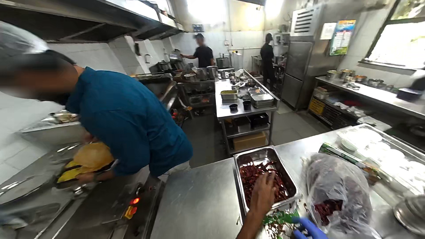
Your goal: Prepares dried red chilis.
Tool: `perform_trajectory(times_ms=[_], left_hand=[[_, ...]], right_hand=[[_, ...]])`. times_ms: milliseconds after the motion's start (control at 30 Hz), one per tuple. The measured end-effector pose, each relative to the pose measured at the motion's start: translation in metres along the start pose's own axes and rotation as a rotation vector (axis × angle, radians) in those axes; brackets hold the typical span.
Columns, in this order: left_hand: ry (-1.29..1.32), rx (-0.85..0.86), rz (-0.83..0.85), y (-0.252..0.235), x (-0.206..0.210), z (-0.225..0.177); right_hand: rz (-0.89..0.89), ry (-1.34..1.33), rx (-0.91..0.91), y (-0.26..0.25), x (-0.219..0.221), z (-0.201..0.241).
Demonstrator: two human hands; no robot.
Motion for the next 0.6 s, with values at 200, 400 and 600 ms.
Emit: perform_trajectory(times_ms=[200,400,600], left_hand=[[0.020,0.176,-0.296,0.021,0.048,0.039],[0.189,0.075,-0.430,0.031,0.025,0.047],[0.290,-0.140,-0.395,0.032,0.023,0.058]], right_hand=[[-0.165,0.038,-0.098,-0.026,-0.011,-0.036],[-0.174,0.405,-0.007,-0.016,-0.040,-0.072],[-0.572,0.562,-0.146,-0.037,-0.069,-0.088]])
Point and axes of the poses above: each hand's wrist, its own y-axis away from the middle knuckle, its own x-axis out of the palm, z = x × y, the point moved 7 cm from there along -y, towards the middle knuckle, and after that the axes turned 15 degrees about -z, right-handed, at the moved point
